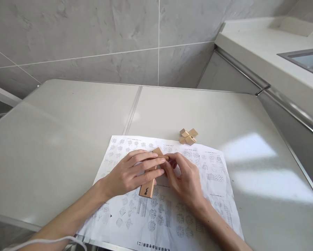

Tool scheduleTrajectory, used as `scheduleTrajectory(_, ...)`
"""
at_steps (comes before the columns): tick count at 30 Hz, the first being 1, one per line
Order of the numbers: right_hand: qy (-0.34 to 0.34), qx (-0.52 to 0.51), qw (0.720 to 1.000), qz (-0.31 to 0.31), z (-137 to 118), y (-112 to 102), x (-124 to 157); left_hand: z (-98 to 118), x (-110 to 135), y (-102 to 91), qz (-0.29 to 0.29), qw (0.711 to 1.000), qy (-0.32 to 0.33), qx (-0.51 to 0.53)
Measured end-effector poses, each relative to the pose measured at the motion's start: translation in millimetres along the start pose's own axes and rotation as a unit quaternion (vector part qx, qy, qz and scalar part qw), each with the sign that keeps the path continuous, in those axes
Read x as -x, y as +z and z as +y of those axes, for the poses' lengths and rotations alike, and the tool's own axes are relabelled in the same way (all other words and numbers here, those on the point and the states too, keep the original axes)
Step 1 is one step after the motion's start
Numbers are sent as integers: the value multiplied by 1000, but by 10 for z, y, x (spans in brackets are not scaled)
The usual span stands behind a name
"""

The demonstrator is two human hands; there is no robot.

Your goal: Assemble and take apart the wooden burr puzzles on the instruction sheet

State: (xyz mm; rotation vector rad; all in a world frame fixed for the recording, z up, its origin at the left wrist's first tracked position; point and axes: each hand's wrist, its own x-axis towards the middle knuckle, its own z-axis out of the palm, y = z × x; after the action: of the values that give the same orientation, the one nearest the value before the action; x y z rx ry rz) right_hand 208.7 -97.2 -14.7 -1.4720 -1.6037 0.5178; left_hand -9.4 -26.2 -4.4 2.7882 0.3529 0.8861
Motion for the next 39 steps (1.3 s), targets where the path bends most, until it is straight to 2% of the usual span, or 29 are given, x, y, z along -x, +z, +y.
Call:
scheduleTrajectory(5,8,9,1000,10,-27,9,6,18,-20,10,-11,1000,-7,14)
scheduleTrajectory(15,3,26,999,31,-44,28,37,64,-50,91,3,998,4,-61)
scheduleTrajectory(20,7,13,999,31,-53,22,34,62,-53,60,15,998,18,-67)
scheduleTrajectory(23,32,1,999,37,-38,1,11,86,-45,34,21,997,40,-58)
scheduleTrajectory(26,79,-13,994,72,-3,-36,-29,110,-32,42,18,998,55,-25)
scheduleTrajectory(30,140,-27,986,86,52,-81,-79,76,-18,54,-15,999,-14,-39)
scheduleTrajectory(34,167,-12,982,84,94,-96,-108,16,-11,20,-61,993,-78,-63)
scheduleTrajectory(39,172,25,981,80,141,-93,-112,1,5,30,-100,989,-87,-68)
